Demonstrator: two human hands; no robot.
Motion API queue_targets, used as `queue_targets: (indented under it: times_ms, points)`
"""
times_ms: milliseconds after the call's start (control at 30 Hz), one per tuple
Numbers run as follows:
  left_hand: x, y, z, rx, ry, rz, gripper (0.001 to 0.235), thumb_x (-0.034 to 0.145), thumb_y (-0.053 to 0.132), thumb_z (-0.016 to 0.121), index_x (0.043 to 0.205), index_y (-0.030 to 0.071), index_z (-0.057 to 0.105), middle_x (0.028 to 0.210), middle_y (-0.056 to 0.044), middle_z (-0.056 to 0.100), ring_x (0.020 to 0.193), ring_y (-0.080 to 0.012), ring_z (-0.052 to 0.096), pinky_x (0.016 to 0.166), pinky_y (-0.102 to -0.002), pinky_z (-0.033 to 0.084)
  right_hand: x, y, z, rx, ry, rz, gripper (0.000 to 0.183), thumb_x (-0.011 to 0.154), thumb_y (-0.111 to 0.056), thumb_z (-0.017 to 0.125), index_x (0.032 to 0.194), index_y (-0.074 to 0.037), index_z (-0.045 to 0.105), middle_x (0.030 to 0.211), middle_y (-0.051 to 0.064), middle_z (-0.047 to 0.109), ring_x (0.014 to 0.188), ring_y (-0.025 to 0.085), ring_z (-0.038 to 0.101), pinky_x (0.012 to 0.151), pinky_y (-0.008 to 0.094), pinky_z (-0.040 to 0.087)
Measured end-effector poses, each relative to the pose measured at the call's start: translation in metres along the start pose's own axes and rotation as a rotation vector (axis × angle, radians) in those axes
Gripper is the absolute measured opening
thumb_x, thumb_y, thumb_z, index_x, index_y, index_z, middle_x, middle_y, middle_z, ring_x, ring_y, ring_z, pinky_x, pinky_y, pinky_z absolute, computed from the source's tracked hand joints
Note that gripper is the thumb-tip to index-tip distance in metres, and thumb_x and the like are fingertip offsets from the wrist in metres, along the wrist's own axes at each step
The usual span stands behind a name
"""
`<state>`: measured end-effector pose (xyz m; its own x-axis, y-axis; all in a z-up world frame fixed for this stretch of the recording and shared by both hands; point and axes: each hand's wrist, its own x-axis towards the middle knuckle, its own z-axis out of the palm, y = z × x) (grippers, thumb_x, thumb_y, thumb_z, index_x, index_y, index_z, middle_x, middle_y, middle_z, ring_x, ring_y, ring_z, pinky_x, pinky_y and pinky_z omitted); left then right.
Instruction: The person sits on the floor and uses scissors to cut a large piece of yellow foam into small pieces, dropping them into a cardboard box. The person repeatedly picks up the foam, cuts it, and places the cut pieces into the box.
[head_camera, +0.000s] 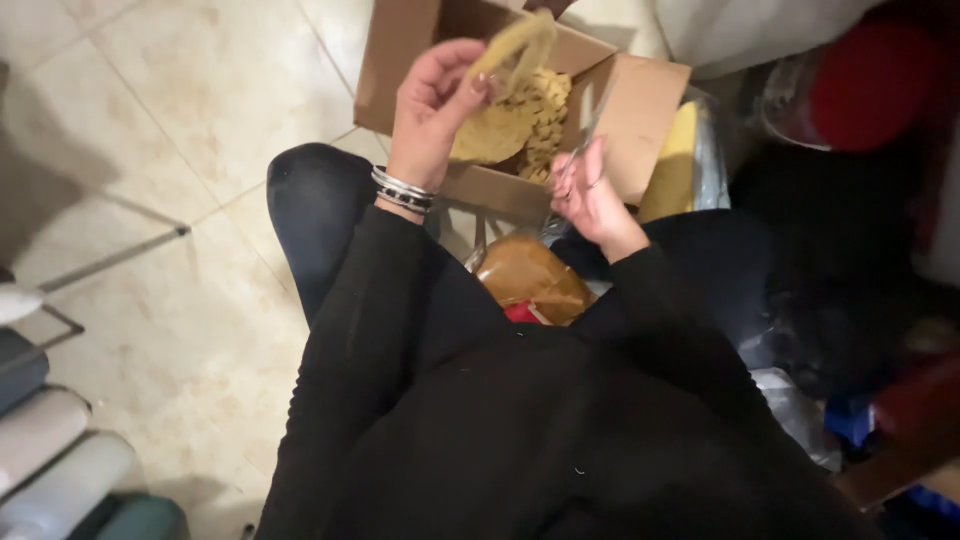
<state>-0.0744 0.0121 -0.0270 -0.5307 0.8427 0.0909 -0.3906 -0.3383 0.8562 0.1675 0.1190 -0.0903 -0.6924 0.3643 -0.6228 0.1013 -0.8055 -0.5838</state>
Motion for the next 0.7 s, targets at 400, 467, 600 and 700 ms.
queue_targets:
  times_ms: [400, 467, 600, 700]
  points:
    - [-0.026, 0.01, 0.01, -0.396, -0.156, -0.213, 0.025, 0.098, 0.005, 0.068, 0.123, 0.0, 0.065, 0.104, -0.011, 0.07, 0.084, -0.0154, 0.065, 0.079, -0.026, 0.053, -0.057, -0.02, -0.019, -0.527, 0.33, -0.615, 0.022, 0.089, -0.007, 0.08, 0.111, -0.005, 0.077, 0.079, -0.005, 0.067, 0.064, 0.001, 0.044, 0.063, 0.014, 0.036]
    - [-0.028, 0.008, 0.018, -0.369, -0.147, -0.22, 0.025, 0.099, 0.007, 0.067, 0.123, 0.002, 0.065, 0.103, -0.01, 0.07, 0.086, -0.0157, 0.063, 0.082, -0.027, 0.053, -0.066, -0.017, -0.01, -0.484, 0.23, -0.591, 0.043, 0.09, -0.004, 0.077, 0.131, -0.007, 0.065, 0.084, -0.007, 0.061, 0.066, 0.001, 0.042, 0.066, 0.014, 0.037]
    - [-0.027, -0.014, 0.029, -0.361, -0.243, -0.258, 0.026, 0.101, 0.003, 0.062, 0.126, 0.002, 0.064, 0.105, -0.012, 0.069, 0.094, -0.0189, 0.065, 0.089, -0.033, 0.054, -0.075, -0.02, 0.009, -0.433, 0.047, -0.569, 0.083, 0.083, 0.006, 0.067, 0.159, -0.007, 0.036, 0.088, -0.006, 0.055, 0.061, 0.002, 0.041, 0.059, 0.015, 0.035]
    - [-0.035, -0.021, 0.05, -0.255, -0.306, -0.3, 0.026, 0.099, 0.003, 0.066, 0.124, -0.002, 0.065, 0.105, -0.013, 0.071, 0.09, -0.0183, 0.068, 0.085, -0.03, 0.058, -0.084, -0.019, 0.019, -0.374, -0.013, -0.613, 0.061, 0.089, 0.01, 0.065, 0.147, -0.002, 0.052, 0.119, 0.004, 0.068, 0.092, 0.007, 0.061, 0.082, 0.018, 0.051]
